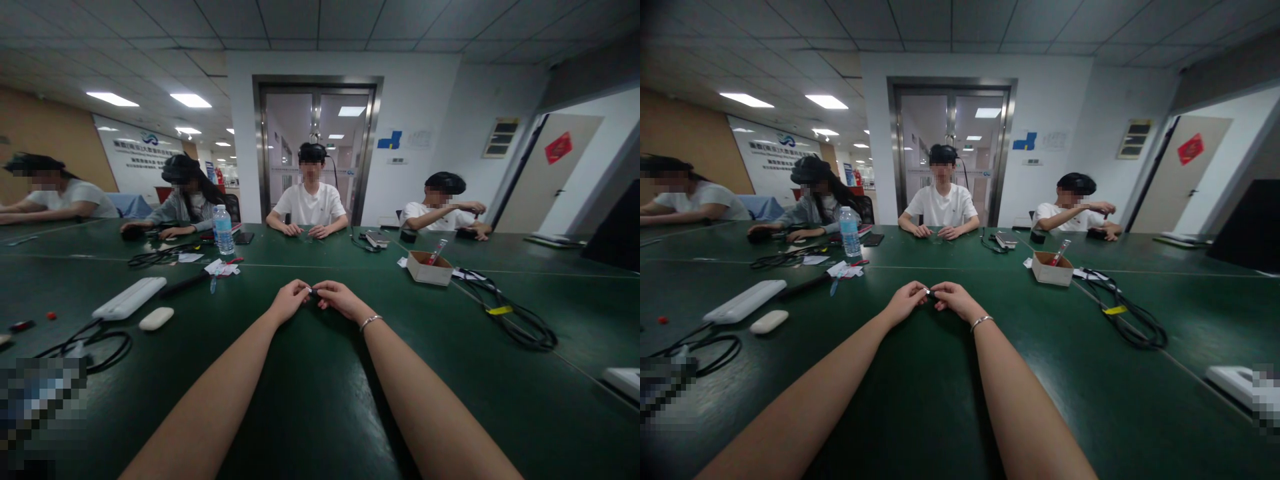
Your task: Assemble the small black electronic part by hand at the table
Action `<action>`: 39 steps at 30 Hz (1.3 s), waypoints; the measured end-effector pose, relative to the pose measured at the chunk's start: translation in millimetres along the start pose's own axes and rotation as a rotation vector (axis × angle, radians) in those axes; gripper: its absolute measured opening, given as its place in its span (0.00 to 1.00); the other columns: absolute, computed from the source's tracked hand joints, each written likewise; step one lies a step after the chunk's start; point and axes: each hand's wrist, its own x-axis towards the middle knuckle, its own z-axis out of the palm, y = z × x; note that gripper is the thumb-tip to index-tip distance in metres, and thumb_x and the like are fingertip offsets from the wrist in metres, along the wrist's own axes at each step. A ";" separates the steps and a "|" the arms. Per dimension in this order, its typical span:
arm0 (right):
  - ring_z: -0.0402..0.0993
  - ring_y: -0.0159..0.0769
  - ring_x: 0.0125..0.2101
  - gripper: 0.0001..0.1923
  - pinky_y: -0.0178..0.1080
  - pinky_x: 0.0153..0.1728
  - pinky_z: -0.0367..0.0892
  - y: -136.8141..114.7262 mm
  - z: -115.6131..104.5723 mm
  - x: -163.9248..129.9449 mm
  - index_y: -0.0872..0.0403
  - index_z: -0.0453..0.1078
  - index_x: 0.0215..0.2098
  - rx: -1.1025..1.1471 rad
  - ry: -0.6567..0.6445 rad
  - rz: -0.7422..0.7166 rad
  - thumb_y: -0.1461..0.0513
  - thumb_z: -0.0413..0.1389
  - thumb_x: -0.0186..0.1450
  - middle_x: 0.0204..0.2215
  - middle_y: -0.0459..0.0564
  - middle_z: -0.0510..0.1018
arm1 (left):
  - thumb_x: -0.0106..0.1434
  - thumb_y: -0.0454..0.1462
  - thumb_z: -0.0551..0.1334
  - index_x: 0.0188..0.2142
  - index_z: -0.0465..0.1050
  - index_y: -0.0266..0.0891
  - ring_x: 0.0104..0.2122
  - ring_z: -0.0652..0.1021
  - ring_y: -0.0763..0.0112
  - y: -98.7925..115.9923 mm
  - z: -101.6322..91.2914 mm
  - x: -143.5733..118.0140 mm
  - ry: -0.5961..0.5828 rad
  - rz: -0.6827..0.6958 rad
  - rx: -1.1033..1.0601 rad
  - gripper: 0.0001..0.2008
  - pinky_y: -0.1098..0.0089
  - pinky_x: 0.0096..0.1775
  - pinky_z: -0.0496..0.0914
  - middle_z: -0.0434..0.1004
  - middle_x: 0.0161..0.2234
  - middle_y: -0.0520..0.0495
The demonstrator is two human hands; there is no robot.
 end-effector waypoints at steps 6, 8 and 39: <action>0.71 0.25 0.19 0.07 0.28 0.23 0.70 0.5 0.2 0.5 0.60 0.67 0.37 -0.006 -0.006 0.001 0.70 0.56 0.59 0.24 0.46 0.74 | 0.57 0.49 0.55 0.32 0.69 0.38 0.28 0.72 0.71 2.4 -1.4 -2.1 0.049 0.020 0.136 0.16 0.71 0.32 0.66 0.73 0.27 0.50; 0.72 0.26 0.20 0.08 0.29 0.23 0.70 0.4 0.2 0.6 0.60 0.67 0.38 -0.002 -0.005 -0.007 0.71 0.56 0.59 0.25 0.46 0.73 | 0.57 0.48 0.57 0.35 0.69 0.39 0.31 0.73 0.70 5.4 -1.4 -3.1 0.078 0.042 0.132 0.15 0.70 0.34 0.67 0.73 0.30 0.49; 0.72 0.26 0.19 0.08 0.27 0.22 0.71 0.7 -0.9 1.6 0.60 0.68 0.37 -0.021 0.002 0.001 0.72 0.55 0.58 0.26 0.47 0.74 | 0.53 0.36 0.61 0.40 0.70 0.38 0.36 0.74 0.69 0.2 -0.3 1.3 0.050 0.097 0.019 0.13 0.67 0.41 0.68 0.74 0.37 0.46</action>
